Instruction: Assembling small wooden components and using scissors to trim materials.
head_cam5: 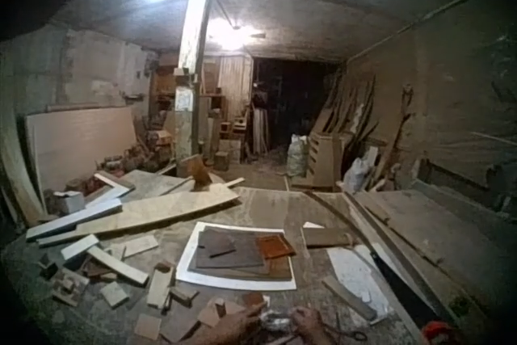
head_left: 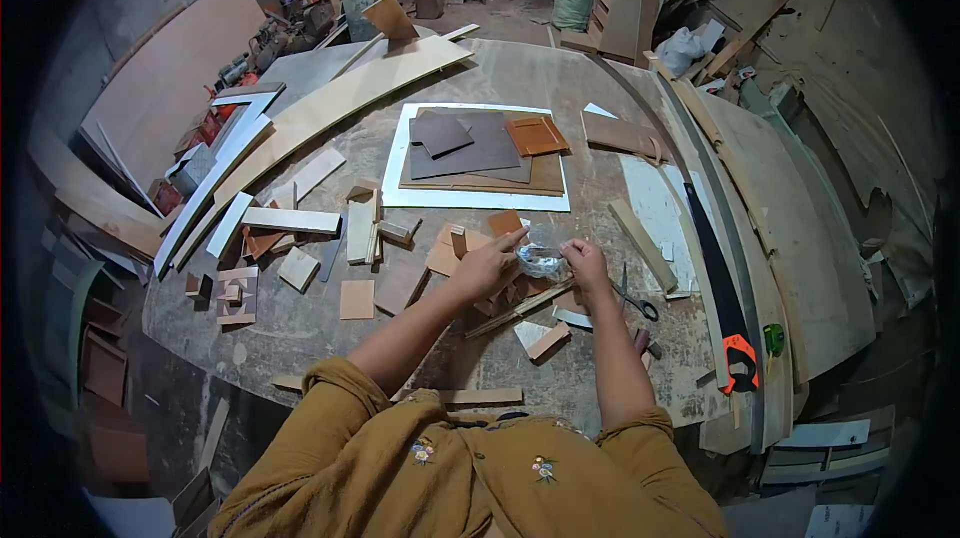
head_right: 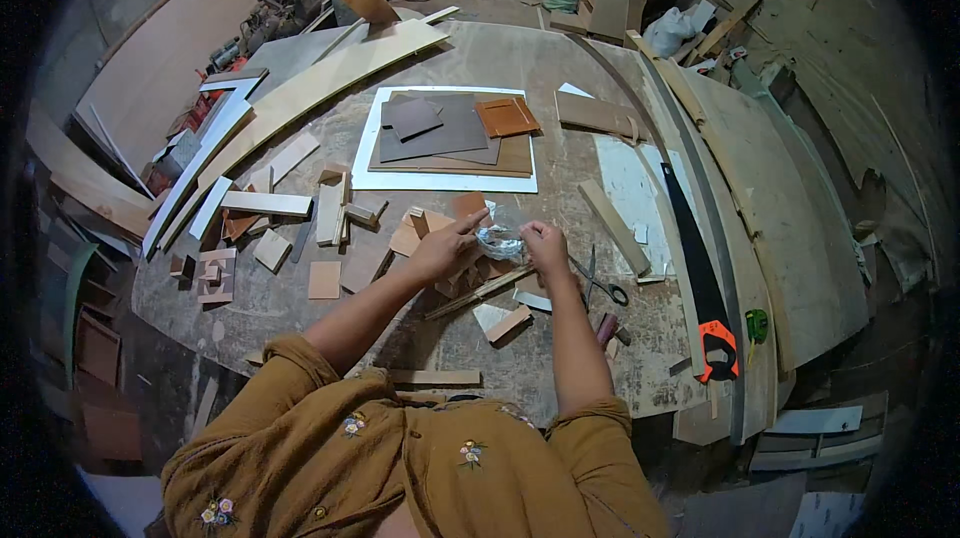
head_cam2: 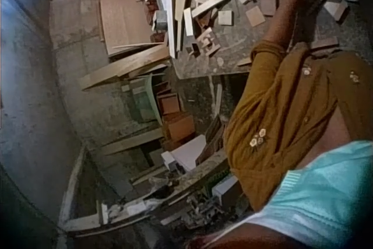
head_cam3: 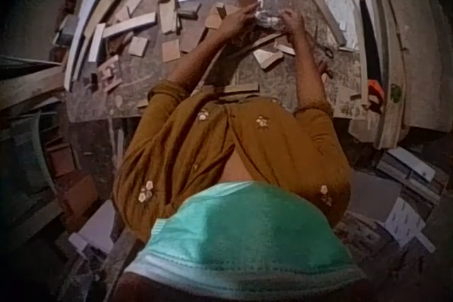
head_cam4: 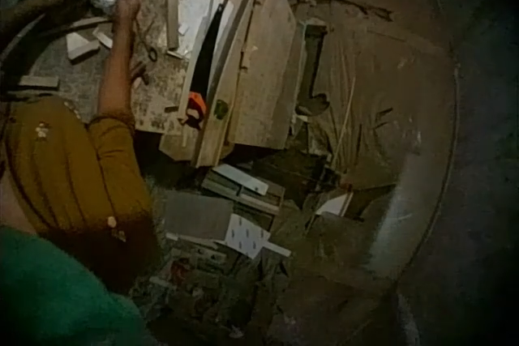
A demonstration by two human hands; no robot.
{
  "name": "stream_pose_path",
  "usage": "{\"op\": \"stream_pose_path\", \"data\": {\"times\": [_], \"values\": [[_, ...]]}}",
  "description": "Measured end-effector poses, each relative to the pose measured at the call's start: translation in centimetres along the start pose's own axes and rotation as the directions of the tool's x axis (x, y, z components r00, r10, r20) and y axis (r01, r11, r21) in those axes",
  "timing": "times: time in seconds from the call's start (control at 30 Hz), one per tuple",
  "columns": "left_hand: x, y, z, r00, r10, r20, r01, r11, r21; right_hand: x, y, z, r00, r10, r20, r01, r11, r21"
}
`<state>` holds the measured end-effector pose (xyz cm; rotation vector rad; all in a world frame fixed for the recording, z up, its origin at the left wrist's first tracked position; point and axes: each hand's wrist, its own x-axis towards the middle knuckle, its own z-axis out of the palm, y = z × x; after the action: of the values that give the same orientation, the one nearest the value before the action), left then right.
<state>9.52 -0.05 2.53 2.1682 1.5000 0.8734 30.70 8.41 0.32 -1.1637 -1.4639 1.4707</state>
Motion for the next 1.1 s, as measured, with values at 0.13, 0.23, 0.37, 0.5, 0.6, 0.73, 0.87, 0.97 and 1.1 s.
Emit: {"op": "stream_pose_path", "data": {"times": [0.13, 0.23, 0.37, 0.5, 0.6, 0.73, 0.87, 0.97, 1.1], "values": [[-0.1, 0.2, 0.2, 0.999, 0.040, 0.023, -0.042, 0.995, 0.087, -0.5, 0.1, -0.7, 1.000, 0.021, -0.006, -0.020, 0.997, 0.079], [0.0, -0.4, 0.5, 0.998, 0.045, 0.050, -0.049, 0.995, 0.087, -0.8, 0.3, -1.1, 0.999, 0.038, -0.024, -0.032, 0.976, 0.216], [-0.4, -0.8, 0.9, 0.989, 0.084, -0.121, -0.073, 0.993, 0.091, -1.3, -0.2, -0.6, 0.979, 0.050, -0.195, -0.052, 0.999, -0.006], [-0.8, 0.8, 0.3, 0.988, 0.056, -0.145, -0.050, 0.998, 0.040, -1.5, -0.9, 0.1, 0.925, -0.292, -0.245, 0.174, 0.896, -0.410], [-1.3, 0.5, -0.4, 0.992, 0.017, -0.125, -0.017, 1.000, 0.002, -2.2, -3.1, 1.9, 0.915, -0.340, -0.219, 0.194, 0.845, -0.498], [-1.2, 0.2, 0.1, 0.997, 0.013, -0.079, -0.022, 0.994, -0.104, -1.8, -2.3, 2.2, 0.913, -0.359, -0.192, 0.227, 0.840, -0.494], [-1.3, -0.3, 0.8, 0.994, 0.023, -0.106, -0.046, 0.974, -0.222, -1.7, -1.3, 2.6, 0.916, -0.362, -0.174, 0.225, 0.821, -0.525], [-1.2, 0.0, 0.7, 0.996, 0.005, -0.094, -0.036, 0.943, -0.331, -1.9, -1.1, 2.8, 0.917, -0.356, -0.181, 0.224, 0.833, -0.506], [-1.6, -0.5, 0.6, 0.998, -0.043, -0.051, 0.028, 0.965, -0.259, -2.1, -1.6, 2.8, 0.952, -0.281, -0.121, 0.199, 0.869, -0.454]]}}
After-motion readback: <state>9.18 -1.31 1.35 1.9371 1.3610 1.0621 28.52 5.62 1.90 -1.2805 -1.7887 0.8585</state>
